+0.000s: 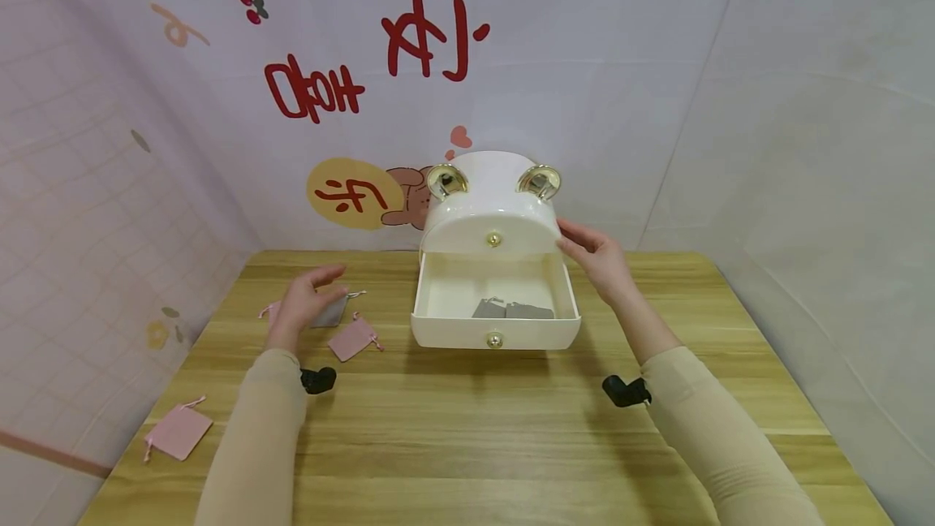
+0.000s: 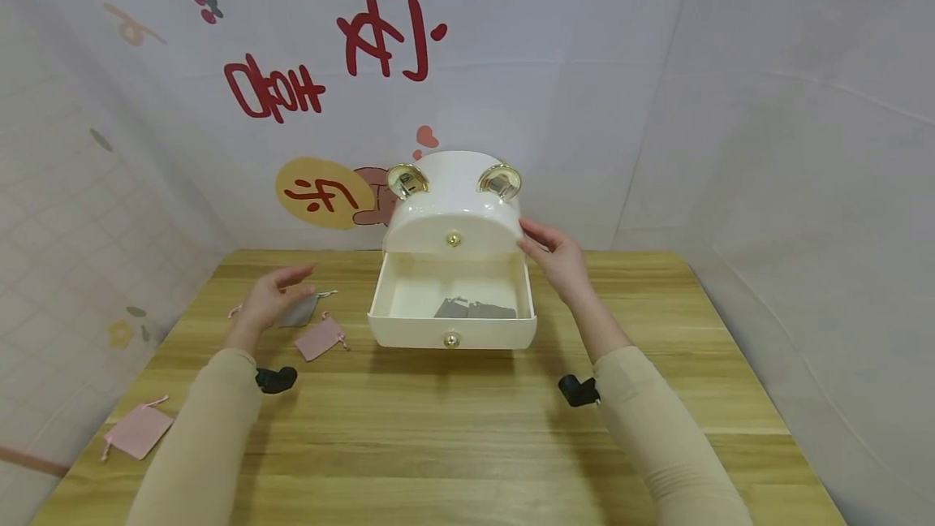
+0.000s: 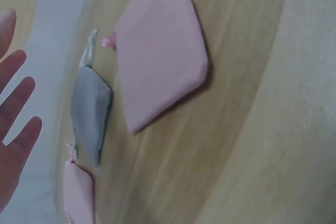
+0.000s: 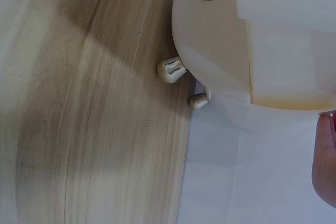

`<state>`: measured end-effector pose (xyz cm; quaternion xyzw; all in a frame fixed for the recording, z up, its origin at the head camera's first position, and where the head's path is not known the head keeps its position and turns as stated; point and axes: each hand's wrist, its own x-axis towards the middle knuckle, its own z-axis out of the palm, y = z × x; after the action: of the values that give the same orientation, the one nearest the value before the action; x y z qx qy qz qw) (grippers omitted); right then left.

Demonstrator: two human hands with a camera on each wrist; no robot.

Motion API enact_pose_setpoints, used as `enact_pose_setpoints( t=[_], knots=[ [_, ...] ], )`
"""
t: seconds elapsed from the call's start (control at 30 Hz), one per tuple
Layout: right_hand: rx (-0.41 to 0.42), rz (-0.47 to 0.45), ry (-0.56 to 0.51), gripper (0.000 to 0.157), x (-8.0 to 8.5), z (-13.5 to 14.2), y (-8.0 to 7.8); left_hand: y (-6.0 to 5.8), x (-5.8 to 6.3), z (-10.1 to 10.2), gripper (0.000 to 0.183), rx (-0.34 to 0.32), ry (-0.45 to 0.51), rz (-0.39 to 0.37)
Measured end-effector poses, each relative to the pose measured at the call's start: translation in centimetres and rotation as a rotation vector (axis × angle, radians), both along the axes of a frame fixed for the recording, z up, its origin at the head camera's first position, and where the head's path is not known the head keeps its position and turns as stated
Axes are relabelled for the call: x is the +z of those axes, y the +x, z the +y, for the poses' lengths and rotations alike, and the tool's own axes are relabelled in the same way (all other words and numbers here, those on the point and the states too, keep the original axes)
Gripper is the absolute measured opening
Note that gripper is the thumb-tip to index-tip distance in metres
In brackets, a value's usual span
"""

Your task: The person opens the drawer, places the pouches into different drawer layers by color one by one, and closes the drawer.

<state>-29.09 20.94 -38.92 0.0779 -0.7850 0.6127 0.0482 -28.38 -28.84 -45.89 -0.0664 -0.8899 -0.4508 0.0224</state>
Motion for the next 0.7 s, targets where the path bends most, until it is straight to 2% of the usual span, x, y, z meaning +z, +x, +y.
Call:
enact_pose_setpoints(
  t=[0.27, 0.53, 0.7],
  knots=[
    [-0.001, 0.005, 0.009, 0.050, -0.1, 0.1, -0.1, 0.3, -1.2, 0.1, 0.056, 0.013, -0.030, -0.009],
    [-0.005, 0.003, 0.005, 0.050, 0.0, 0.0, 0.0, 0.8, -2.2, -0.1, 0.054, 0.097, -0.097, -0.030],
    [-0.010, 0.000, 0.007, 0.050, 0.1, 0.0, 0.1, 0.8, -2.6, -0.3, 0.055, 0.097, -0.138, -0.031]
  ],
)
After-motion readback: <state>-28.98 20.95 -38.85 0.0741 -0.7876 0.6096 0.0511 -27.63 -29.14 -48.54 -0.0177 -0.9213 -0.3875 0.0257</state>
